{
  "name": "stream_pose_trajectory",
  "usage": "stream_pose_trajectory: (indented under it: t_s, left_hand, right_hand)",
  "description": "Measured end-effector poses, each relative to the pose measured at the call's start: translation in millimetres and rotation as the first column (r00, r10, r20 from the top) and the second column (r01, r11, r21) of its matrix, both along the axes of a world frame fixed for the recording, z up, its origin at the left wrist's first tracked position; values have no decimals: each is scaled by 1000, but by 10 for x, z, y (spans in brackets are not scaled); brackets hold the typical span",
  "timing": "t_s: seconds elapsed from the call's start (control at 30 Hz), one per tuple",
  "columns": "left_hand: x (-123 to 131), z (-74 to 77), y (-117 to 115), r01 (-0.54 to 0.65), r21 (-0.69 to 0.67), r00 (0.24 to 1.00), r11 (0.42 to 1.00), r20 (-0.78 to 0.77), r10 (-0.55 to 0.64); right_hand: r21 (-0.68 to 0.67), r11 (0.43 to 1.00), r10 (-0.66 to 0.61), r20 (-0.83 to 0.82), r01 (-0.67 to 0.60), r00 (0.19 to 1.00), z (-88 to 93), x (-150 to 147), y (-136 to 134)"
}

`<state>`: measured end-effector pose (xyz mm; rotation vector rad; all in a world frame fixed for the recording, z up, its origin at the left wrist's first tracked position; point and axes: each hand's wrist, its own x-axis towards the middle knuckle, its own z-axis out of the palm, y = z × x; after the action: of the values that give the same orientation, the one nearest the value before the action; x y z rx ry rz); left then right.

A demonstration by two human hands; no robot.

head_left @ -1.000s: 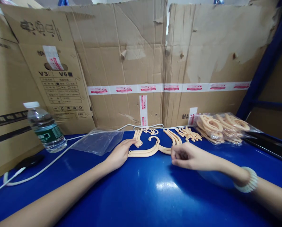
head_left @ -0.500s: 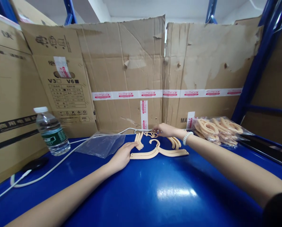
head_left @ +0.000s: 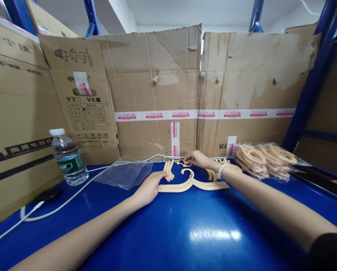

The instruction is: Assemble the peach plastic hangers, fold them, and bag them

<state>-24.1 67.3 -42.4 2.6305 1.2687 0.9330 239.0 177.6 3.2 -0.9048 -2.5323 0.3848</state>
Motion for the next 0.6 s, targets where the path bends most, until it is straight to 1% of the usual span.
stream_pose_trajectory:
  t_s: [0.1,0.17,0.23,0.33,0.43,0.47,0.53,0.6]
  left_hand:
    - [10,18,-10,-7,-4,1000,1000,3,7]
    - [14,33,-17,-15,-10,1000,1000,5,15]
    - [14,47,-23,-24,-16,1000,1000,6,24]
    - [8,64,-23,-39,-23,999,999,13,39]
    - [5,71,-12,-50,-31,998,998,23,50]
    - [5,71,-6,-52,-33,998,998,27,53]
    - [7,73,4,-57,-33,997,998,41,59]
    - [13,86,6,-68,-24,996,997,63,69]
  right_hand:
    - [-47,999,-19,-187,11,982,7,50,-55]
    - [-101,995,-32,-312,1,950,35,101,-138]
    - [-167,986,-45,-424,-29,905,70,167,-279]
    - [-262,961,-71,-550,-91,832,91,282,-609]
    - [-346,930,-122,-616,-128,779,39,379,-1021]
    - [-390,909,-152,-638,-146,755,10,399,-1152]
    - [-522,822,-267,-706,-228,656,-45,414,-1374]
    - [-594,760,-361,-725,-266,587,-78,393,-1524]
